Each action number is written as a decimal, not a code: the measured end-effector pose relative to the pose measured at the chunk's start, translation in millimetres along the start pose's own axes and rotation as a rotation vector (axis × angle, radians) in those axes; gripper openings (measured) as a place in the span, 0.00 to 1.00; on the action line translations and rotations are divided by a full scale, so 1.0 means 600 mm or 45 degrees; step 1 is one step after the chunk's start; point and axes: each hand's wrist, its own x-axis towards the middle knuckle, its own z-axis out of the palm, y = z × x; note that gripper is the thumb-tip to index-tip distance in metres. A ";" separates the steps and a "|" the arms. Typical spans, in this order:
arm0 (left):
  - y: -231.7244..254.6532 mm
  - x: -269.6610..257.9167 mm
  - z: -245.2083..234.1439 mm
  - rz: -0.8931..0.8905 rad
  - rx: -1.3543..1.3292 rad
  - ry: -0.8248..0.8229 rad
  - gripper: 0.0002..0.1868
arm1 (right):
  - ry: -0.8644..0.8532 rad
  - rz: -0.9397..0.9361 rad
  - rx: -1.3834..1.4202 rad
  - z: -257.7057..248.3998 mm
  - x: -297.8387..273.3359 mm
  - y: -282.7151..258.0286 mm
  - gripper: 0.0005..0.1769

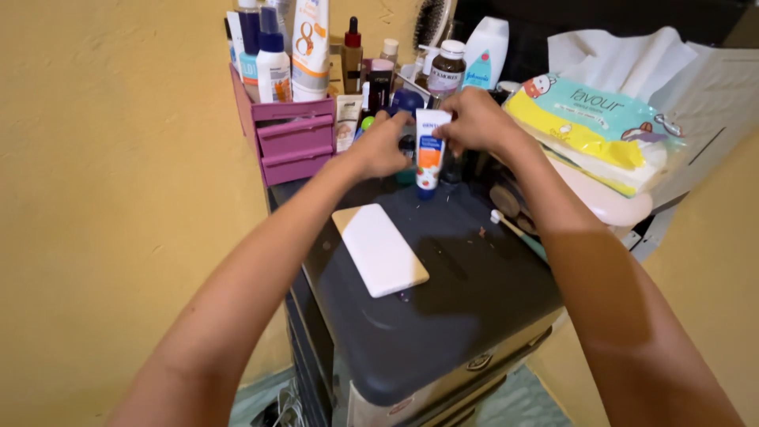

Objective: Sorting, arranging, and packing various cosmetic and personal care products into a toiletry bag and a storage drawer unit.

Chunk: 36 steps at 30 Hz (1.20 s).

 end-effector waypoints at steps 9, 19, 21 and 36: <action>-0.025 -0.038 -0.011 -0.543 0.223 -0.120 0.12 | 0.109 -0.022 -0.044 0.038 0.003 -0.028 0.07; 0.001 -0.055 0.020 -0.466 -0.020 -0.165 0.23 | 0.157 0.056 0.260 0.065 0.017 0.007 0.11; 0.008 -0.057 0.030 -0.455 -0.054 -0.084 0.28 | 0.107 0.017 0.443 0.069 0.019 0.009 0.11; 0.022 -0.093 -0.029 -0.727 0.049 -0.194 0.33 | 0.268 0.125 -0.017 0.067 -0.010 -0.039 0.09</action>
